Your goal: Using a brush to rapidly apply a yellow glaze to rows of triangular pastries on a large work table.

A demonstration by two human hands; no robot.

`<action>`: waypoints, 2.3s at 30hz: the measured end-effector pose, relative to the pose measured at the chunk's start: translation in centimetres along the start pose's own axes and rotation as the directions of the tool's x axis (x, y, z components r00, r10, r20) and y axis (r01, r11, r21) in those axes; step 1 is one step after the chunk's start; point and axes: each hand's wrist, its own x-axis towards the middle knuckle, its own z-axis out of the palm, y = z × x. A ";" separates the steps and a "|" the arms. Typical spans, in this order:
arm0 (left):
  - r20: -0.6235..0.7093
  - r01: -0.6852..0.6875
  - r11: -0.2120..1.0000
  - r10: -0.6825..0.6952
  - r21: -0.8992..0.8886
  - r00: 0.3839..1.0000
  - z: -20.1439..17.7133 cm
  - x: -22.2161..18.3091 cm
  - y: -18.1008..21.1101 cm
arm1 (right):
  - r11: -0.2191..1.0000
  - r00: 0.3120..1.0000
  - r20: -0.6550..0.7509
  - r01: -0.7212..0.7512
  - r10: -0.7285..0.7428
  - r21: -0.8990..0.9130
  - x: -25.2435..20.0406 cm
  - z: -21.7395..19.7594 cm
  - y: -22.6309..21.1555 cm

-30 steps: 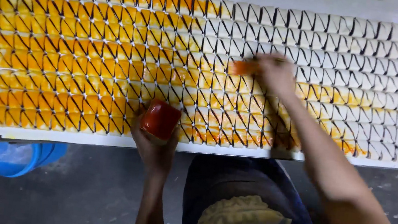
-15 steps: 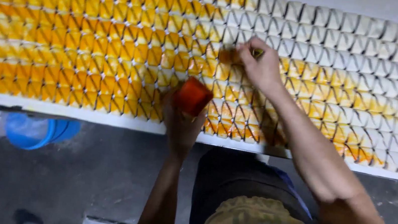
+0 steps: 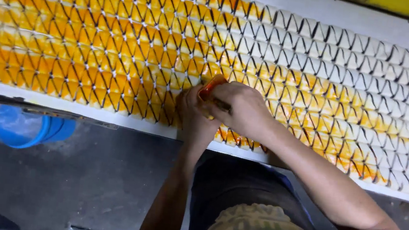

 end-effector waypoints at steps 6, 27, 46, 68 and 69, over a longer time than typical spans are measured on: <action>0.010 0.083 0.996 -0.083 0.011 0.996 0.1 0.1 -0.8 | 0.608 0.925 -0.024 -0.229 0.379 0.760 -0.2 1.6 3.4; -0.149 0.277 0.958 -0.285 -0.069 0.947 -0.3 -6.3 3.0 | 0.943 0.777 -0.542 -0.315 0.321 0.106 -14.3 -6.9 27.6; -0.042 0.398 0.917 -0.398 -0.009 0.916 -3.3 -7.9 4.6 | 0.977 0.828 -0.557 0.067 0.058 0.201 10.7 7.2 15.0; -0.002 0.405 0.911 -0.407 -0.078 0.914 5.0 -11.5 12.0 | 0.723 0.489 -0.584 -0.637 0.648 0.268 -34.4 -22.2 46.5; -0.010 0.413 0.909 -0.415 -0.055 0.910 5.1 -11.7 12.0 | 0.818 0.555 -0.649 -0.542 0.521 0.193 -34.6 -21.8 48.3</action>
